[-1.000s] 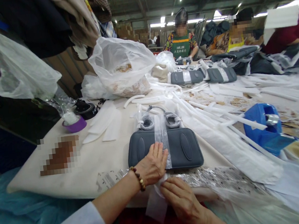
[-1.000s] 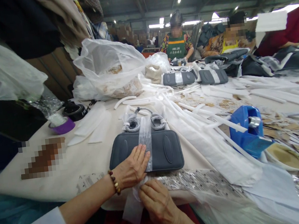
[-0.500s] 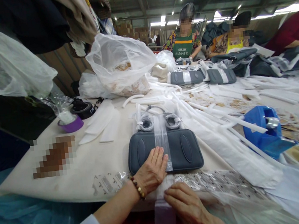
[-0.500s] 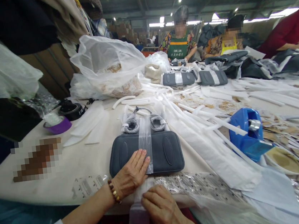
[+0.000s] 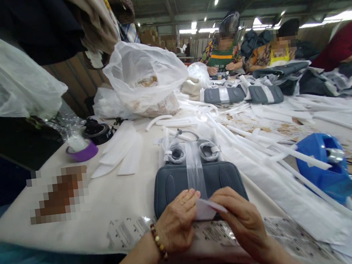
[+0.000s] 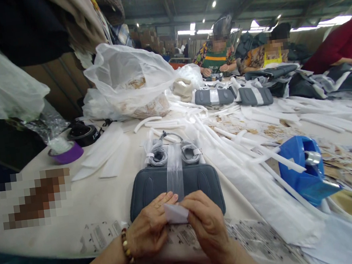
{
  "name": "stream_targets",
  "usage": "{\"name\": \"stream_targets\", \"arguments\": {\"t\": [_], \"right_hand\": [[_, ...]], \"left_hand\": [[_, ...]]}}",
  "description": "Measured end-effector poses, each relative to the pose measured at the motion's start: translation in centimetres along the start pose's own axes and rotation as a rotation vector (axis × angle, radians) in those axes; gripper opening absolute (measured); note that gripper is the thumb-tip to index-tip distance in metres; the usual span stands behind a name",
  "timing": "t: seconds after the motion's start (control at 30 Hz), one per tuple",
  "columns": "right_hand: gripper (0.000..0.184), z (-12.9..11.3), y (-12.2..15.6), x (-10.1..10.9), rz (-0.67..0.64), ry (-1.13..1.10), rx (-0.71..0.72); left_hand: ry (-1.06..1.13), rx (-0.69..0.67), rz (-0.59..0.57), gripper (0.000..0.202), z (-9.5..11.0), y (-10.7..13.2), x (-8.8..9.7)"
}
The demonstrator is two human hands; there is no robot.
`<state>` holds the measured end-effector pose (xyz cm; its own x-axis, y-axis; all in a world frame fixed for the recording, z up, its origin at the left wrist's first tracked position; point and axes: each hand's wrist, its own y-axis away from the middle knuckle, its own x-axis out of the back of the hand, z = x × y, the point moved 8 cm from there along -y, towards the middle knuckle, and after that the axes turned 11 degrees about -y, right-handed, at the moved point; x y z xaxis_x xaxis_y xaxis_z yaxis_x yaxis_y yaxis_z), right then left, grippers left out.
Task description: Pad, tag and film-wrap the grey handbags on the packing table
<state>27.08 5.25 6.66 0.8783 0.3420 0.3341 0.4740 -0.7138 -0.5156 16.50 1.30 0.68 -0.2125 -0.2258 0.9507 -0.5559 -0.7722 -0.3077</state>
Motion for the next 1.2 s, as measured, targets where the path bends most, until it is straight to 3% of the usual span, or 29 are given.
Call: {"name": "stream_targets", "arguments": {"t": [0.13,0.3,0.5,0.6,0.7,0.8,0.9,0.97,1.07,1.13,1.2], "right_hand": [[0.022,3.2,-2.5,0.2,0.127,0.023,-0.061],[0.026,5.8,-3.3,-1.4,0.091,0.282,-0.009],[0.031,7.1,-3.0,-3.0,0.078,0.578,0.007],[0.031,7.3,-3.0,-3.1,0.099,0.589,0.0],[0.032,7.6,-2.9,-3.0,0.099,0.595,0.01],[0.033,7.9,-3.2,-3.1,0.086,0.6,0.006],[0.029,7.7,-3.7,-3.0,0.109,0.59,-0.046],[0.021,6.7,-3.7,-1.8,0.183,0.546,-0.089],[0.033,4.0,-2.5,2.3,0.288,0.454,-0.032],[0.029,2.5,-0.8,7.3,0.38,0.503,0.047],[0.023,2.0,1.3,14.1,0.553,0.637,0.033]], "left_hand": [[0.126,0.059,0.071,0.034,-0.3,-0.2,0.9],[0.163,0.093,0.207,0.019,-0.5,-0.2,1.4],[0.186,0.144,0.373,0.013,-0.7,0.4,2.5],[0.132,0.188,0.351,0.024,-1.2,-0.8,3.0],[-0.115,0.159,0.339,0.026,-1.1,-2.6,2.9],[-0.367,0.156,0.294,0.039,-1.2,-3.5,1.2],[-0.464,0.198,0.178,0.042,-1.6,-3.5,-0.8],[-0.486,0.201,0.122,0.042,-1.7,-3.3,-1.4],[-0.51,0.189,0.12,0.04,-1.5,-3.4,-1.0],[-0.5,0.183,0.177,0.038,-1.2,-3.3,-0.4],[-0.458,0.194,0.268,0.039,-1.2,-2.9,-0.2]]}}
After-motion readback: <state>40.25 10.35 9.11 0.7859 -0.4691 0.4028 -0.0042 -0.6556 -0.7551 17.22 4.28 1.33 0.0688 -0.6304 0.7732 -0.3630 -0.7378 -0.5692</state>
